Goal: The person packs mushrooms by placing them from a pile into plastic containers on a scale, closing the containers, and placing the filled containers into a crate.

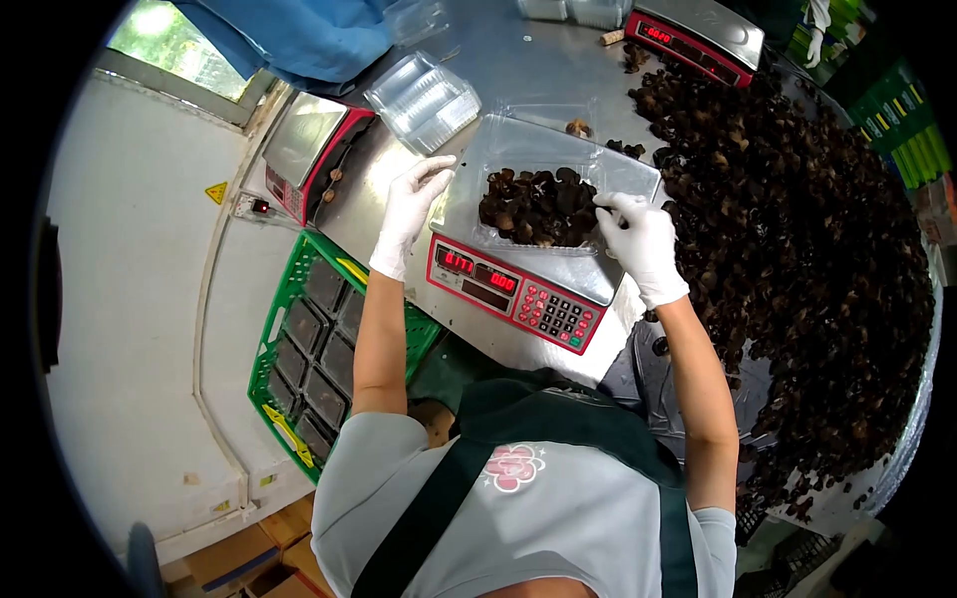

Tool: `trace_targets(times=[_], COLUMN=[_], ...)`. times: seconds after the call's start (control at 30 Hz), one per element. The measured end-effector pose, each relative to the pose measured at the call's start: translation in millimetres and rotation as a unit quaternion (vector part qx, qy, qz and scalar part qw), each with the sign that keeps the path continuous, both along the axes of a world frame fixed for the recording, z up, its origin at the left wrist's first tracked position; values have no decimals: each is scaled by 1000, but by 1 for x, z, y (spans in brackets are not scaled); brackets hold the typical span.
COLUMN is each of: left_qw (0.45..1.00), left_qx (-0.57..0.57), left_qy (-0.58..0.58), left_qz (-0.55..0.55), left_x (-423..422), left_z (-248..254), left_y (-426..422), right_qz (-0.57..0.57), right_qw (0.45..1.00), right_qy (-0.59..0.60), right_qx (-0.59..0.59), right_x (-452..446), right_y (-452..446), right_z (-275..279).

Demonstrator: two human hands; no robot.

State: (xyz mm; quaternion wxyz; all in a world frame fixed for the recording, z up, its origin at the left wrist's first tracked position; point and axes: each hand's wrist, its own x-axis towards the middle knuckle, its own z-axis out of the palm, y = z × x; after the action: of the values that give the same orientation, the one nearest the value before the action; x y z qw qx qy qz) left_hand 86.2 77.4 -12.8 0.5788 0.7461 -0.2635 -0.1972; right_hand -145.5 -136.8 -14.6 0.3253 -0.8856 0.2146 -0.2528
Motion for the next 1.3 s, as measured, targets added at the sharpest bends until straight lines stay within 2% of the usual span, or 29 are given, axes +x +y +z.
trace_targets(times=[0.07,0.2,0.27,0.37,0.47,0.53,0.57,0.6,0.63,0.67,0.73,0.8,0.87,0.9,0.93,0.97,1.0,1.07,1.13,1.17,1.2,1.27,1.3], left_qw=[1000,1000,999,999,999,999,997,994,988,988,974,974,950,950,948,945,944,974,980,988,974,968,978], left_qx=[10,16,-3,7,12,16,20,24,0,-2,-39,-48,-134,-135,-169,-202,-203,-179,-154,-85,-14,27,47], left_qy=[-3,15,52,35,36,39,68,98,155,155,223,222,281,282,265,248,249,99,74,-58,-189,-228,-184], left_qz=[-1,2,-13,3,21,33,37,40,11,13,-8,-17,-23,-23,-48,-73,-73,-95,-101,-113,-123,-103,-86], left_x=[4,20,29,33,46,50,52,55,60,63,63,62,58,57,57,56,52,36,12,2,-9,-32,-39], left_z=[2,1,0,-2,-19,-19,-18,-16,-20,-21,-23,-24,-20,-17,-13,-9,-6,1,8,7,5,-8,-18], left_y=[0,-10,-18,-34,-52,-63,-69,-73,-77,-81,-88,-92,-91,-89,-86,-81,-75,-54,-26,-13,-4,9,15], right_qz=[-35,-103,-125,-96,-30,48,65,66,36,7,-95,-139,-196,-216,-235,-208,-238,-246,-211,-195,-178,-97,-74], right_qw=[994,970,969,970,987,997,997,997,999,999,989,987,979,973,963,955,948,955,976,974,964,953,941], right_qy=[-46,-91,-82,-94,-24,45,-20,-22,-31,-39,26,-28,34,85,134,128,146,115,50,18,8,-19,-18], right_qx=[91,200,195,201,159,43,-29,-30,-6,18,115,78,40,21,2,-166,-154,-115,7,115,197,286,330], right_x=[-10,-36,-44,-37,-16,-1,3,3,0,-4,-20,-40,-68,-80,-94,-113,-121,-130,-129,-121,-111,-97,-87], right_y=[-10,-30,-40,-31,-15,-2,-3,-6,-11,-17,-31,-55,-83,-91,-100,-117,-115,-110,-94,-77,-57,-34,-22], right_z=[3,18,18,22,13,14,1,2,4,6,15,0,-20,-26,-33,-62,-63,-58,-46,-33,-16,-9,-7])
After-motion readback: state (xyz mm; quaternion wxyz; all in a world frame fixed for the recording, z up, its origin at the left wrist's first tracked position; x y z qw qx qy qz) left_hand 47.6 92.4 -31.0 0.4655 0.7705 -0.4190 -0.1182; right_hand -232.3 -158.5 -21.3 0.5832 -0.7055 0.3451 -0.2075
